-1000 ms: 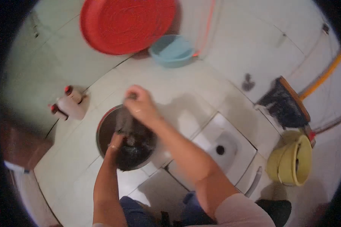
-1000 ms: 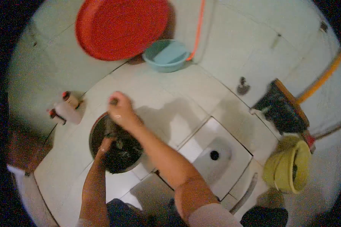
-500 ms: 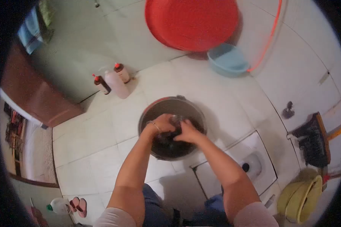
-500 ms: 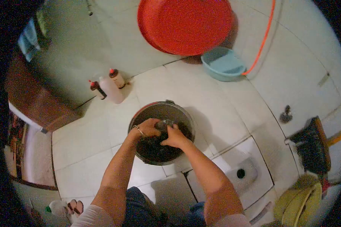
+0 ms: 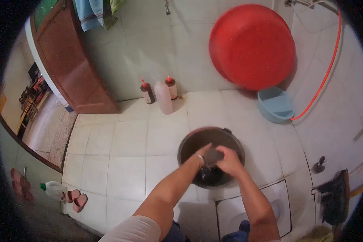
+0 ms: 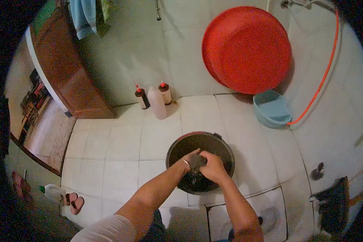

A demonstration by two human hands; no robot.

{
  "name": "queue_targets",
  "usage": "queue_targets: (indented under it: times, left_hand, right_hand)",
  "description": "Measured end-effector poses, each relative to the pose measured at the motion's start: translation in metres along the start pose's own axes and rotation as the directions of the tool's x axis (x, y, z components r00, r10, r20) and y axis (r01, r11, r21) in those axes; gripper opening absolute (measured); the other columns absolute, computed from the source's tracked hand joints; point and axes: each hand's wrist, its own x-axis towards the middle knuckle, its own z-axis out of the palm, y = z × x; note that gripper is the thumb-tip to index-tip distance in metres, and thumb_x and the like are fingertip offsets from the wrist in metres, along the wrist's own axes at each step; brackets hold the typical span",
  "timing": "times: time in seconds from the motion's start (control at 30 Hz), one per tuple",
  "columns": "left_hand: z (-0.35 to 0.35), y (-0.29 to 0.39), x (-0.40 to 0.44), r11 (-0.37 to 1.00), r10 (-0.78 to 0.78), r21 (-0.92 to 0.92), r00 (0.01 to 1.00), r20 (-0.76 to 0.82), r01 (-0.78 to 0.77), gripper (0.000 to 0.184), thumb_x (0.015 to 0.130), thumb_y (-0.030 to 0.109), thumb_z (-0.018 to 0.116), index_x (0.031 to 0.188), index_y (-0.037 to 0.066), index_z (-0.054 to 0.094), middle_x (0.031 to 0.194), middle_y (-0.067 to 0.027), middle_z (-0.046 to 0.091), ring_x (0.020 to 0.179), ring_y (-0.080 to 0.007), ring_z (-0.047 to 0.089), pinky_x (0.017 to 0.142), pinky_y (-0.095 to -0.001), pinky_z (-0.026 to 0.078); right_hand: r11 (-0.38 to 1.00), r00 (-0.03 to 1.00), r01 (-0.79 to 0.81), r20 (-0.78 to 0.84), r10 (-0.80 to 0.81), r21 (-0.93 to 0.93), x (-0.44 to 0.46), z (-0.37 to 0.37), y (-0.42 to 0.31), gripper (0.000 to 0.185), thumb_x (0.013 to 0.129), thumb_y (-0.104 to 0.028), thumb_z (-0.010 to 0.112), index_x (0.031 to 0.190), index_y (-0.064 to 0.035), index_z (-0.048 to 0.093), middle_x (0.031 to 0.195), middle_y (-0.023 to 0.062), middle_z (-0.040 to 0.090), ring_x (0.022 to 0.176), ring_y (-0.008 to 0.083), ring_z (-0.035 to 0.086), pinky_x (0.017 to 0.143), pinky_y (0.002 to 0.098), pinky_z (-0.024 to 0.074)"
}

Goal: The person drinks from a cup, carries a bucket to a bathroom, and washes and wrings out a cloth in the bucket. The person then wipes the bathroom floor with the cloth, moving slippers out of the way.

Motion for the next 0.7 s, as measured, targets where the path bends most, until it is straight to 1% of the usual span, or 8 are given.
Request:
queue_targets:
  times: [0.07,0.2,0.33,0.4,0.47,0.53,0.6,0.7]
  left_hand:
    - [0.008,0.010,-0.016,0.951,-0.216,-0.163,0.941,0.260,0.264,0.057,0.081,0.054,0.045,0.111,0.006,0.052,0.106,-0.0156,0.056,0.098,-0.0338,0.053,0.087,-0.0477,0.042]
    - [0.038,0.000,-0.052,0.996,0.092,0.008,0.995,0.031,-0.092,0.066,0.080,0.058,0.044,0.108,-0.002,0.051,0.111,-0.0184,0.054,0.098,-0.0327,0.054,0.087,-0.0438,0.042]
    - [0.018,-0.010,-0.045,0.999,-0.046,-0.002,0.995,0.093,0.047,0.046,0.081,0.045,0.048,0.108,0.008,0.054,0.108,-0.0129,0.056,0.099,-0.0293,0.054,0.086,-0.0442,0.042]
    - [0.023,-0.010,-0.051,0.996,-0.030,0.088,0.999,-0.014,0.031,0.040,0.081,0.040,0.048,0.106,0.011,0.055,0.107,-0.0102,0.057,0.099,-0.0278,0.053,0.085,-0.0454,0.042]
    - [0.029,-0.008,-0.056,0.983,0.001,0.184,0.993,-0.118,0.021,0.033,0.081,0.035,0.048,0.104,0.013,0.056,0.105,-0.0075,0.058,0.099,-0.0263,0.053,0.084,-0.0466,0.042]
    - [0.028,-0.009,-0.068,0.993,-0.070,0.103,0.993,0.092,0.060,0.033,0.082,0.033,0.047,0.105,0.012,0.056,0.106,-0.0075,0.057,0.099,-0.0263,0.053,0.084,-0.0485,0.041]
    - [0.036,-0.006,-0.079,0.987,-0.160,0.036,0.940,0.301,0.156,0.032,0.083,0.032,0.045,0.106,0.012,0.056,0.107,-0.0075,0.057,0.099,-0.0263,0.052,0.084,-0.0503,0.041]
    - [0.066,-0.012,-0.100,1.000,-0.025,0.011,0.957,0.290,0.023,0.036,0.084,0.031,0.044,0.113,0.012,0.052,0.115,-0.0075,0.053,0.105,-0.0254,0.049,0.087,-0.0510,0.039]
  right_hand:
    - [0.997,0.985,0.078,0.154,-0.080,0.015,-0.002,-0.007,-0.006,0.032,0.059,-0.001,0.055,0.092,-0.0025,0.056,0.082,0.0161,0.061,0.080,0.0269,0.060,0.073,0.0323,0.0441]
    - [0.984,0.954,0.107,0.266,-0.142,0.142,-0.002,-0.015,-0.024,0.035,0.058,-0.001,0.054,0.092,-0.0013,0.056,0.086,0.0108,0.061,0.084,0.0222,0.058,0.076,0.0300,0.0429]
    - [0.890,0.938,0.048,0.286,-0.197,0.454,-0.004,-0.020,-0.042,0.036,0.057,0.004,0.050,0.092,-0.0020,0.056,0.085,0.0044,0.056,0.084,0.0151,0.054,0.077,0.0278,0.0426]
    - [0.345,0.987,-0.125,0.080,0.143,0.930,0.007,-0.015,-0.011,0.039,0.060,0.001,0.047,0.099,-0.0007,0.053,0.095,0.0102,0.057,0.095,0.0220,0.053,0.085,0.0327,0.0429]
    - [0.226,0.999,-0.045,0.050,-0.017,0.973,0.032,-0.019,0.029,0.041,0.065,-0.003,0.046,0.105,0.0010,0.050,0.105,0.0147,0.054,0.104,0.0277,0.050,0.092,0.0390,0.0399]
    - [-0.117,0.966,-0.100,0.124,0.227,0.988,0.038,-0.021,0.057,0.035,0.068,-0.003,0.048,0.102,-0.0025,0.054,0.099,0.0115,0.057,0.098,0.0250,0.052,0.086,0.0389,0.0412]
    - [-0.061,0.964,-0.021,0.036,0.262,0.998,0.040,-0.009,0.101,0.034,0.073,-0.010,0.050,0.106,-0.0026,0.052,0.103,0.0115,0.056,0.099,0.0253,0.050,0.088,0.0396,0.0395]
    - [0.688,0.844,-0.352,-0.103,0.526,0.634,0.021,0.004,0.104,0.050,0.083,-0.034,0.050,0.122,-0.0044,0.042,0.118,0.0106,0.049,0.106,0.0249,0.046,0.092,0.0371,0.0363]
